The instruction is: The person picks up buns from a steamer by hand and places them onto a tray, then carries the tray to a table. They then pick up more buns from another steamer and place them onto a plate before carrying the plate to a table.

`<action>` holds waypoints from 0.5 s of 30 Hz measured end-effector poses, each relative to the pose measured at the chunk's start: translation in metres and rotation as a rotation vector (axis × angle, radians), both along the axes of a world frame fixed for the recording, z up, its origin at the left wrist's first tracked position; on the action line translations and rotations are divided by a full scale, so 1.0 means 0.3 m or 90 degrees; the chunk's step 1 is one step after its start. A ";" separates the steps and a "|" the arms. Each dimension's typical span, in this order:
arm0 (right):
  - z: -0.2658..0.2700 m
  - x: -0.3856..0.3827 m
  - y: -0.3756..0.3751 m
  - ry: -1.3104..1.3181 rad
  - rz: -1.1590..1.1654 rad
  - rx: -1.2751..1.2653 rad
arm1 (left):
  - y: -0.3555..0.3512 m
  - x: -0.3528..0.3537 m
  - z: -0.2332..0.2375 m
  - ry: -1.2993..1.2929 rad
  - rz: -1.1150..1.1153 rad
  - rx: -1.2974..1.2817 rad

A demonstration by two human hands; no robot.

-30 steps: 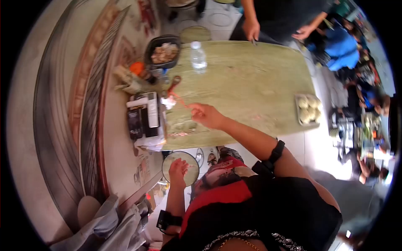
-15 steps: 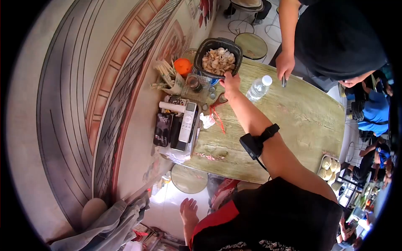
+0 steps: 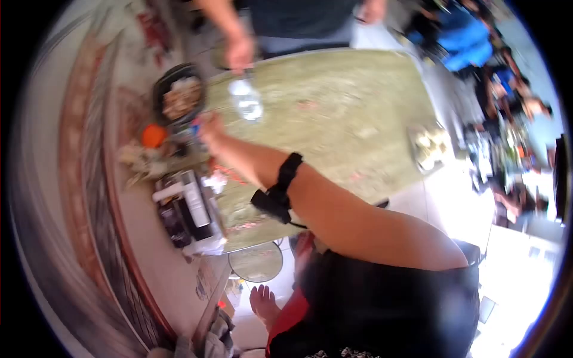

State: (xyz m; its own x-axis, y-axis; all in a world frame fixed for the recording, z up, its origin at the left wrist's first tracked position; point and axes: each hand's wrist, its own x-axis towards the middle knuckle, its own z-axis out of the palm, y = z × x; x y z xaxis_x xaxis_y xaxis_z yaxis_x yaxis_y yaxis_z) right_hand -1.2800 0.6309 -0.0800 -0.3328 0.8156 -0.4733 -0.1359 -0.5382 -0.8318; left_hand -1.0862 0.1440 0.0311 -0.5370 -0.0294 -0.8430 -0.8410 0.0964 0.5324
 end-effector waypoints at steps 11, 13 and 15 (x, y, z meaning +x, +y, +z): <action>0.122 1.358 -0.755 -0.222 0.249 -0.093 | 0.029 -0.139 -0.017 0.032 -0.380 0.090; 0.172 1.619 -0.817 -0.367 0.217 -0.080 | 0.086 -0.145 -0.012 0.039 -0.448 0.090; 0.116 1.839 -0.908 -0.384 0.087 0.042 | 0.149 -0.111 0.022 0.037 -0.501 0.085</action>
